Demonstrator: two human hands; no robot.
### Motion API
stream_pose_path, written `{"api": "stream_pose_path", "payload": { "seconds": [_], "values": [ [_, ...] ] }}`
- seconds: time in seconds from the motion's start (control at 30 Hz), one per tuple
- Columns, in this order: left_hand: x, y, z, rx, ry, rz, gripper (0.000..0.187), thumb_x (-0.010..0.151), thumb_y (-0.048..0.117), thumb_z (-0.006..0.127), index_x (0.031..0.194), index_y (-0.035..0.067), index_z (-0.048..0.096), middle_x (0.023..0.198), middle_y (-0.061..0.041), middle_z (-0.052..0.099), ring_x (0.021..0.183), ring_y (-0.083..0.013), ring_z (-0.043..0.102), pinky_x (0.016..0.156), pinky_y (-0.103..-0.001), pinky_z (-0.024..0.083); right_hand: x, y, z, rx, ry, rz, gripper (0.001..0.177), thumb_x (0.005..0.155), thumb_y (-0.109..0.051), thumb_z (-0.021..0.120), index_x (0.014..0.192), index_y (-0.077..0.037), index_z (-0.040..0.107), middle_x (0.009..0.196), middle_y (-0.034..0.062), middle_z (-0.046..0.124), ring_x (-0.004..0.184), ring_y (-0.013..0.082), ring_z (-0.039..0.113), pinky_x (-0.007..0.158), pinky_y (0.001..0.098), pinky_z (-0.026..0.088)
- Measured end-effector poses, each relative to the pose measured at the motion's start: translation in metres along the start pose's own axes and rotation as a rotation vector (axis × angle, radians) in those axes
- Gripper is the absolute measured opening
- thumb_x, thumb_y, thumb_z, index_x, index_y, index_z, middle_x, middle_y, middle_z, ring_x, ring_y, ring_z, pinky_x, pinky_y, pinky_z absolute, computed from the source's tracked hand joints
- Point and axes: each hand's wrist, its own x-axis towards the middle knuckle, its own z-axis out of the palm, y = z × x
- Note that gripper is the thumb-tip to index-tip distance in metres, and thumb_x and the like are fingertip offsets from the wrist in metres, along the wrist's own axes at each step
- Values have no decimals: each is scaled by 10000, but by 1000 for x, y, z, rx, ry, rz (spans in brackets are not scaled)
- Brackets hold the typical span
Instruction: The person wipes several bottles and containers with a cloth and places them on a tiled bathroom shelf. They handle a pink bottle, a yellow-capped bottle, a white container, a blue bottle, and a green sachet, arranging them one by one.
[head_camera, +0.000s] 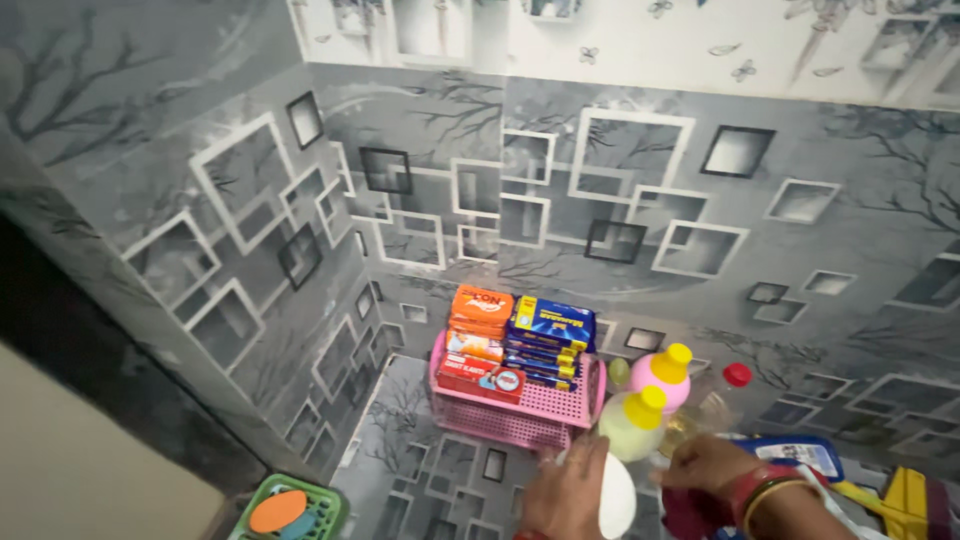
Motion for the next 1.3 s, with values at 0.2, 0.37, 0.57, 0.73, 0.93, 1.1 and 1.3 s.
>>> {"api": "stream_pose_path", "payload": {
  "seconds": [0.2,0.37,0.57,0.73,0.93,1.1,1.3],
  "values": [
    [22,-3,126,-381,-105,-355,1049,587,337,873,1507,156,403,1413,-170,528,1163,-460,588,844,-507,542,-26,14,18,-223,-76,-76,605,756,-594,867,1149,-141,780,1199,47,727,1135,149,667,1010,294,505],
    [33,7,198,-1106,-231,-783,1016,589,434,842,1458,124,416,1367,-200,549,1128,-425,615,800,-468,541,-44,24,18,-20,-245,-136,1068,578,-357,984,1483,-214,437,1378,41,687,1314,182,628,1114,302,466],
    [51,43,232,-1447,-150,-1000,1003,593,551,804,1399,85,433,1313,-237,573,1087,-383,649,748,-421,541,-62,30,-18,-34,17,-72,1180,531,-290,1048,1491,-223,366,1352,57,686,1324,209,614,1131,310,462],
    [58,55,252,-1557,-72,-806,1063,592,530,846,1404,93,318,1342,-224,546,1141,-335,637,793,-394,546,-76,13,-31,-233,248,69,1188,587,-386,993,1541,-270,295,1252,175,714,1233,334,681,1066,371,536],
    [64,70,228,-1637,-190,-869,948,663,449,832,1406,176,312,1306,-145,549,1102,-294,628,819,-411,552,-93,0,-32,-185,337,148,1092,633,-406,956,1528,-290,340,1221,186,731,1193,350,703,1028,405,548],
    [69,120,114,-1730,-196,-972,752,737,472,756,1363,216,428,1205,-104,591,982,-275,649,765,-424,553,-104,-5,-61,-248,393,174,987,663,-499,943,1417,-106,443,1199,240,721,1162,368,712,992,423,561],
    [71,172,-4,-2012,-95,-861,549,826,499,665,1312,263,567,1083,-56,641,839,-251,674,701,-439,554,-121,-70,-110,-4,309,-325,755,944,-726,508,1134,-7,642,1087,222,756,1083,355,737,964,423,545]
  ]
}}
